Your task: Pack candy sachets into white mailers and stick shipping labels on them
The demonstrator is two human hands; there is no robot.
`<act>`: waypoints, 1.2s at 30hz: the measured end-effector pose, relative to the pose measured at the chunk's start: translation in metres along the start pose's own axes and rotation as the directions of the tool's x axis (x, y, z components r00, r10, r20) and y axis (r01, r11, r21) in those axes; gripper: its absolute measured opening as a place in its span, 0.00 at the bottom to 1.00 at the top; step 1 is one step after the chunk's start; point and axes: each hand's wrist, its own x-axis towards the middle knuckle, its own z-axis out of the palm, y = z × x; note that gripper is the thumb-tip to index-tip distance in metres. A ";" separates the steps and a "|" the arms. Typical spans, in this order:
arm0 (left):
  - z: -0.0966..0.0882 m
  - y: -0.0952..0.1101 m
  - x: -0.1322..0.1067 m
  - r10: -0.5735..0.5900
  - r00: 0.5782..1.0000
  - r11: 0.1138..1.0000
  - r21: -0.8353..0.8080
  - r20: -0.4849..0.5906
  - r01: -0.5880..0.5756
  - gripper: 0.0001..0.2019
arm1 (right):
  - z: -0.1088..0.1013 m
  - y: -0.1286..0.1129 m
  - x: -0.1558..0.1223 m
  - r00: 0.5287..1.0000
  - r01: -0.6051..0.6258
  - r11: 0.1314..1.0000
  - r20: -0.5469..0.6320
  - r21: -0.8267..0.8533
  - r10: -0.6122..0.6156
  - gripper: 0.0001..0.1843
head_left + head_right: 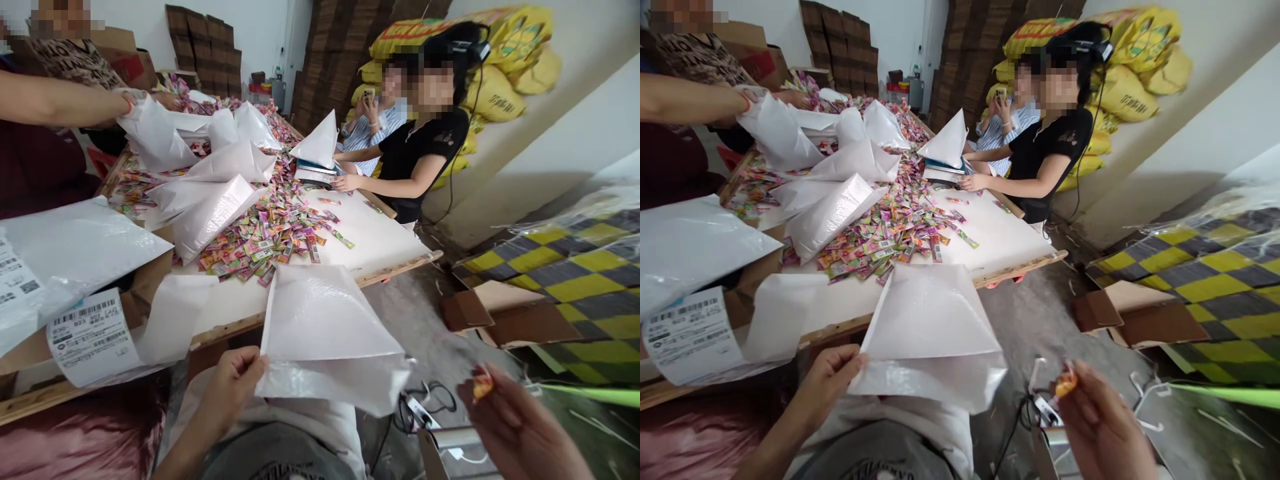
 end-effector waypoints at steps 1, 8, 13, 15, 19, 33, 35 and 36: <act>-0.001 -0.002 0.001 0.007 1.000 1.000 -0.011 -0.015 -0.007 0.23 | -0.007 -0.005 -0.002 1.000 -0.025 0.999 -0.015 0.034 0.025 0.21; 0.008 0.009 -0.004 -0.028 0.995 0.991 0.131 0.096 0.015 0.24 | 0.037 0.032 -0.052 0.729 -0.431 0.837 0.415 -0.338 0.543 0.23; 0.011 0.011 -0.008 -0.021 0.996 0.972 0.233 0.083 0.001 0.23 | 0.105 0.068 -0.056 0.809 -0.266 0.940 0.482 -0.211 0.337 0.28; 0.012 0.007 -0.009 0.003 0.998 0.973 0.232 0.068 -0.019 0.23 | 0.110 0.068 -0.055 0.785 -0.167 0.958 0.556 -0.233 0.272 0.32; 0.002 -0.007 -0.007 0.078 0.994 0.983 0.162 0.074 -0.089 0.23 | 0.068 0.059 -0.037 0.783 0.434 0.771 0.618 -0.466 -0.067 0.21; -0.001 0.008 0.041 0.603 0.312 -0.222 0.530 0.734 -0.819 0.26 | 0.003 0.049 0.038 0.111 0.862 -0.424 0.918 -0.279 -0.380 0.18; 0.002 0.008 0.042 0.629 0.252 -0.233 0.488 0.735 -0.841 0.18 | 0.002 0.041 0.037 0.103 0.874 -0.414 0.931 -0.253 -0.350 0.13; 0.002 0.007 0.042 0.646 0.234 -0.224 0.473 0.727 -0.852 0.15 | 0.001 0.038 0.038 0.099 0.883 -0.403 0.936 -0.239 -0.338 0.12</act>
